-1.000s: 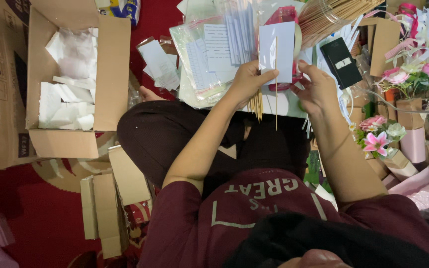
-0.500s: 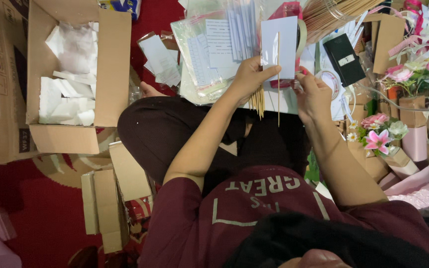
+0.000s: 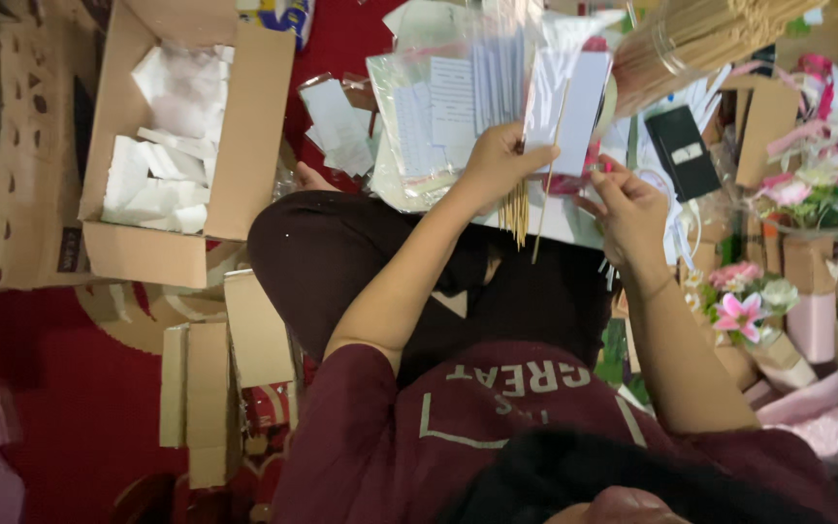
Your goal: The person sits on the floor and assembles small craft kits by inserting wooden sticks into small plastic bags containing paper cards. They handle the sticks and bags repeatedly, organizing them into a pile.
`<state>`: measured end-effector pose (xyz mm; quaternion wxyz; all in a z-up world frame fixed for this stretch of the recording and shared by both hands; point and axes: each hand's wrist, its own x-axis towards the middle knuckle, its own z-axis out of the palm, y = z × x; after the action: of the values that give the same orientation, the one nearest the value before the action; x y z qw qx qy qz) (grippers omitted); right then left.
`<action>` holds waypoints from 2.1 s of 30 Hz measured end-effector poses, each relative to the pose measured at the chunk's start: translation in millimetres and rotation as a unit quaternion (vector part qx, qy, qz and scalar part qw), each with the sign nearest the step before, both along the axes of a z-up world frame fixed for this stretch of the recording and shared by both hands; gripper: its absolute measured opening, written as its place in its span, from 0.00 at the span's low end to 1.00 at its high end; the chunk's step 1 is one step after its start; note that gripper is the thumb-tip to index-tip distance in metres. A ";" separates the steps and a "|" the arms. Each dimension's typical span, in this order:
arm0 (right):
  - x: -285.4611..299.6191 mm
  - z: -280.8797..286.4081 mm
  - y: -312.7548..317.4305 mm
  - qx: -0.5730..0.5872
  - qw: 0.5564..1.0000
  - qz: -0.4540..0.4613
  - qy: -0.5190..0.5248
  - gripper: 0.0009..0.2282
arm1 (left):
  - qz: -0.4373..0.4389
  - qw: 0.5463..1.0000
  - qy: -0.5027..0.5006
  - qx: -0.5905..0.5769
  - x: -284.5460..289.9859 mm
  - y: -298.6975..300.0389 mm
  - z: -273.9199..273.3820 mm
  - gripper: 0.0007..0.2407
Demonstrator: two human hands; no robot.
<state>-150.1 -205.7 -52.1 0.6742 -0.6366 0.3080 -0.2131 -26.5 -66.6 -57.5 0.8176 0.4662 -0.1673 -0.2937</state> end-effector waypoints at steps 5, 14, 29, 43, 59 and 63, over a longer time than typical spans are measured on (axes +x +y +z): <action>-1.8 -2.1 -8.4 -0.025 0.999 0.021 0.004 0.08 | 0.010 1.000 -0.008 0.008 3.7 7.2 10.7 0.08; 2.0 13.1 -11.3 -0.052 0.997 0.045 0.044 0.09 | -0.001 0.998 -0.035 0.061 11.2 15.5 8.7 0.09; -10.4 25.5 -20.2 -0.247 0.953 0.115 0.129 0.08 | 0.056 0.997 -0.016 0.052 15.1 30.1 28.1 0.10; 63.3 109.5 48.8 -0.272 0.919 0.182 -0.222 0.03 | 0.131 0.985 -0.091 0.058 7.0 34.9 37.8 0.06; 89.0 102.1 60.9 -0.199 0.936 0.217 -0.191 0.08 | 0.118 0.988 -0.085 0.056 4.6 40.2 47.0 0.05; 88.4 104.6 62.1 -0.213 0.939 0.210 -0.171 0.08 | 0.118 0.986 -0.088 0.077 3.4 42.5 51.9 0.05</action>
<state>-61.7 -143.6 52.5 0.5949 -0.7694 -0.0052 -0.2328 -23.0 -24.2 -5.6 0.7901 0.5686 -0.1592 -0.1648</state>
